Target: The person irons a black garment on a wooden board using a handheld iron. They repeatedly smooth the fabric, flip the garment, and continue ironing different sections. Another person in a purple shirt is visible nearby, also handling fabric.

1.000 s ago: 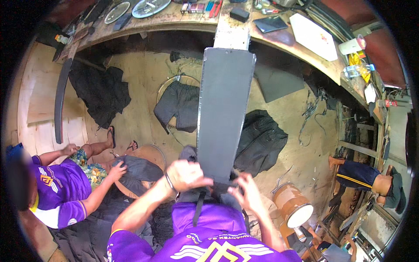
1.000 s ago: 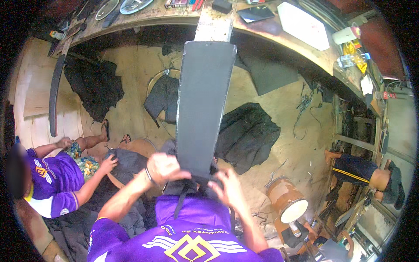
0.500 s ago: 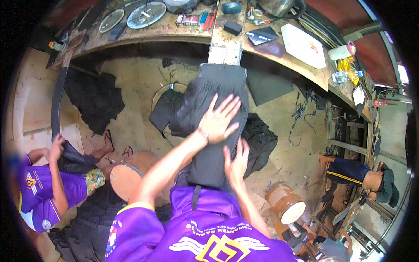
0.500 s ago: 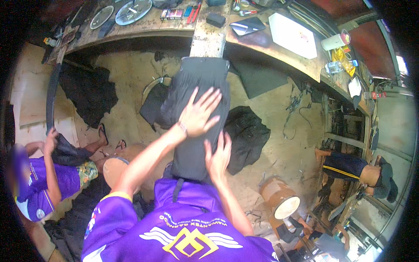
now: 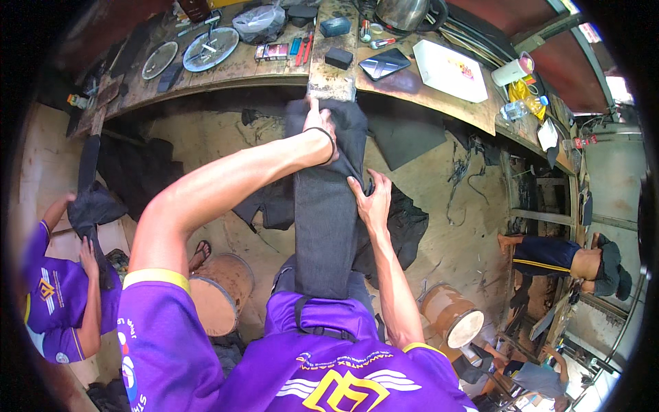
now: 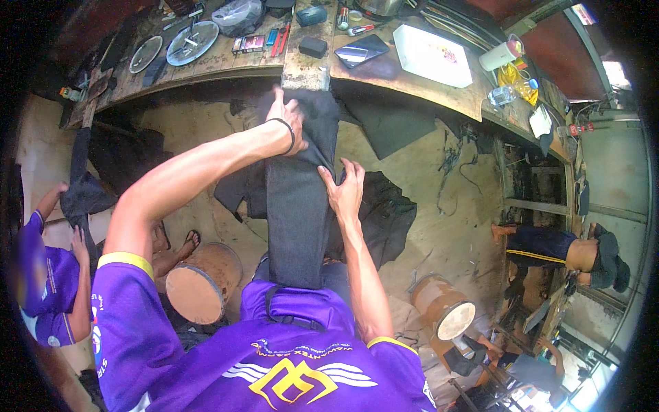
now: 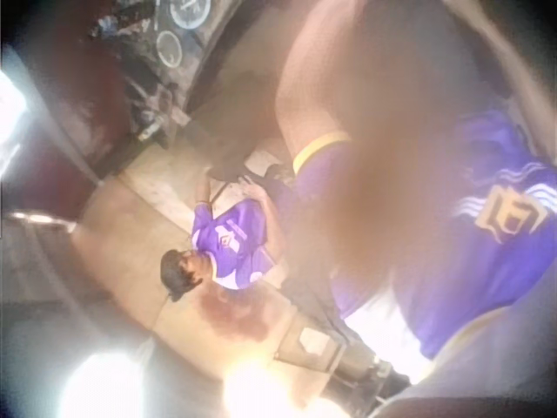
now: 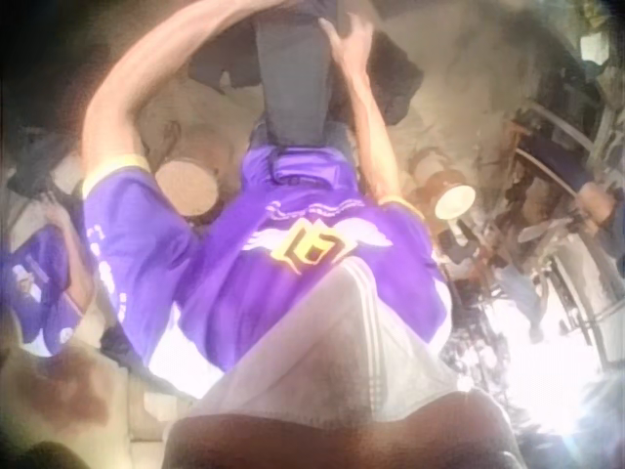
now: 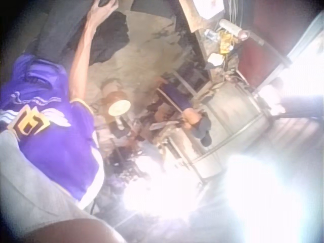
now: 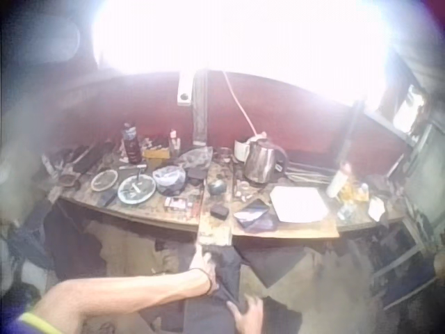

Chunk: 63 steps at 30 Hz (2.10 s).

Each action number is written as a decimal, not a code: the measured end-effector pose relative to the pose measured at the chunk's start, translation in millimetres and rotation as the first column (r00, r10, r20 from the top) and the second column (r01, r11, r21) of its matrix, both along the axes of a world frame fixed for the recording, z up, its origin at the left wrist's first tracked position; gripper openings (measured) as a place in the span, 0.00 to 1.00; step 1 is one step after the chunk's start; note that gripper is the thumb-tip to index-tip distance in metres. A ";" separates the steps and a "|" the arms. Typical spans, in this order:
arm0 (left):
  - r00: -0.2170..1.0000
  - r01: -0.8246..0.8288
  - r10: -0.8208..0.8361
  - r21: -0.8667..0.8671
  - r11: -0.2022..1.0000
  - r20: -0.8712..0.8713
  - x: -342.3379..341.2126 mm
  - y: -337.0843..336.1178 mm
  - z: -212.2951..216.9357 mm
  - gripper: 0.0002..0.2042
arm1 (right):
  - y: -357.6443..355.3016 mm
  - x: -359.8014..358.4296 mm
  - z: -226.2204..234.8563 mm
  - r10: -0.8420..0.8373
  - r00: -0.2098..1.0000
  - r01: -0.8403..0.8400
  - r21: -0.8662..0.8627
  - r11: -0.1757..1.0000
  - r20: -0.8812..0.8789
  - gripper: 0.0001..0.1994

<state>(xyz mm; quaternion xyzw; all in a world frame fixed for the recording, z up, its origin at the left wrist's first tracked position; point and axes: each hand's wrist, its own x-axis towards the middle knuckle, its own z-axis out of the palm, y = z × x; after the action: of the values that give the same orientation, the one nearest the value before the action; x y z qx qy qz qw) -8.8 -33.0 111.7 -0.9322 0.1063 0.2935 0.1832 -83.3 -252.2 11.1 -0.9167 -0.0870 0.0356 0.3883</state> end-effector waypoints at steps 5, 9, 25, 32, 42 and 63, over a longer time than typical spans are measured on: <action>0.746 0.098 0.165 -0.353 0.931 0.645 2.2 20.7 -62.2 0.36 | 6.5 -11.5 30.9 -0.016 0.994 -0.011 0.240 0.971 0.111 0.41; 0.474 0.344 0.371 -0.556 0.757 0.799 14.7 35.6 -95.4 0.36 | 1.0 -78.2 33.8 0.671 0.641 -0.730 0.027 0.682 0.373 0.41; 0.870 0.106 0.237 -0.635 0.766 0.431 96.2 60.8 -90.3 0.45 | 98.6 55.5 38.3 0.784 0.612 -0.758 0.355 0.547 0.098 0.29; 0.852 0.163 0.232 -0.657 0.736 0.470 93.0 57.9 -100.6 0.43 | 53.8 10.3 53.0 0.962 0.201 -0.841 0.472 0.266 -0.183 0.35; 0.620 0.199 0.753 -0.973 0.120 0.220 73.6 63.2 -72.5 0.27 | 64.8 79.5 -0.1 0.428 0.767 -0.369 -0.217 0.904 0.479 0.38; 0.846 -0.527 0.438 -0.598 0.603 -0.303 -304.5 -27.0 -182.0 0.31 | 5.0 -21.1 6.6 0.352 0.800 -0.375 -0.053 0.925 0.486 0.45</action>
<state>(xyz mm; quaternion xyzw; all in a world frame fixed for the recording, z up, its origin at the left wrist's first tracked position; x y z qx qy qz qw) -313.2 -59.9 -70.3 -0.9078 -0.0414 0.3325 -0.2524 -104.4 -247.2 17.8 -0.8528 -0.3566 -0.1244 0.3607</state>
